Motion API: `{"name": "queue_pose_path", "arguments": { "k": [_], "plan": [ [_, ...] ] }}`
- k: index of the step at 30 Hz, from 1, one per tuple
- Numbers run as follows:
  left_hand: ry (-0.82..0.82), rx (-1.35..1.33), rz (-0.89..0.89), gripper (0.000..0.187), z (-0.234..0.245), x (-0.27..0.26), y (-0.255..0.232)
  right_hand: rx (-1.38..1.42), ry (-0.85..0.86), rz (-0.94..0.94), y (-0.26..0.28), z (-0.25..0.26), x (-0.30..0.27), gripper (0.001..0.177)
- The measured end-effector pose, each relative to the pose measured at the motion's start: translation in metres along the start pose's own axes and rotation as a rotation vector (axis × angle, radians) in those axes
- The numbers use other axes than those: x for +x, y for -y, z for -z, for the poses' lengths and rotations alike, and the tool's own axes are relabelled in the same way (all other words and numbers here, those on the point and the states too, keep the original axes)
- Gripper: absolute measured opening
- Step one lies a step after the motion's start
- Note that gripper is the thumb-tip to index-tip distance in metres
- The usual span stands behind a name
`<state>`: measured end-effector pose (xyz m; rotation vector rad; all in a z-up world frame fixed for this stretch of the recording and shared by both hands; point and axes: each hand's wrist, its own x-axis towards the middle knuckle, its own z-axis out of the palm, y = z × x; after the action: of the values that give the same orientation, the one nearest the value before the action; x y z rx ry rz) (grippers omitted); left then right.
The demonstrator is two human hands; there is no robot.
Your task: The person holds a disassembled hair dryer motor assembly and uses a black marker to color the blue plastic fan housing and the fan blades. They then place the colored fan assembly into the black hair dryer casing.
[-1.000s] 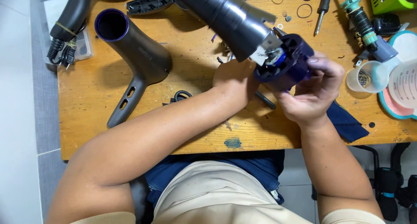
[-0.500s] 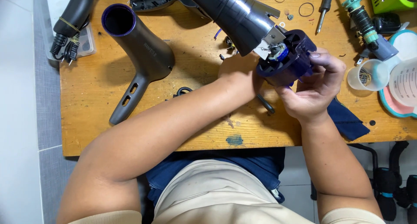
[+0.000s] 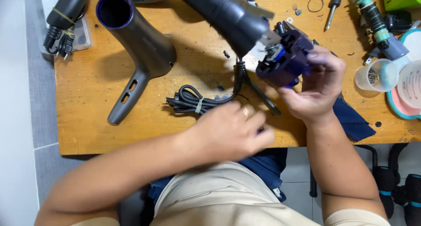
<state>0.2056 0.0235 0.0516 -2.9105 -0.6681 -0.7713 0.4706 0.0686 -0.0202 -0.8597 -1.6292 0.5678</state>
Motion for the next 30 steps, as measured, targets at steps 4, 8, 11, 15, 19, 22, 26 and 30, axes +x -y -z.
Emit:
{"name": "queue_pose_path", "arguments": {
  "k": [4, 8, 11, 15, 19, 22, 26, 30],
  "plan": [
    [0.065, -0.584, 0.197, 0.017, 0.018, -0.048, -0.006, -0.152, 0.168, 0.068, 0.01, -0.012, 0.008, 0.066],
    [-0.103, -1.087, 0.494, 0.031, 0.033, -0.074, -0.007, -0.339, 0.268, 0.146, 0.02, -0.025, 0.012, 0.063],
    [-0.329, -1.696, 0.877, 0.027, 0.019, -0.092, -0.017, -0.465, 0.343, 0.137, 0.025, -0.036, 0.008, 0.06],
    [-0.486, -2.041, 1.031, 0.02, -0.005, -0.101, -0.017, -0.569, 0.348, 0.129, 0.023, -0.052, -0.001, 0.069],
    [-0.6, -2.082, 0.96, 0.019, -0.012, -0.099, -0.019, -0.653, 0.375, 0.219, 0.033, -0.061, 0.003, 0.077],
    [-0.577, -2.034, 0.967, 0.021, -0.016, -0.102, -0.014, -0.613, 0.458, 0.12, 0.051, -0.058, 0.012, 0.071],
    [-0.58, -2.044, 0.995, 0.028, -0.013, -0.104, -0.005, -0.475, 0.416, 0.066, 0.023, -0.023, 0.014, 0.086],
    [-0.551, -2.142, 0.954, 0.048, -0.005, -0.092, 0.014, -0.848, 0.354, -0.236, -0.004, 0.009, 0.029, 0.034]
  ]
}}
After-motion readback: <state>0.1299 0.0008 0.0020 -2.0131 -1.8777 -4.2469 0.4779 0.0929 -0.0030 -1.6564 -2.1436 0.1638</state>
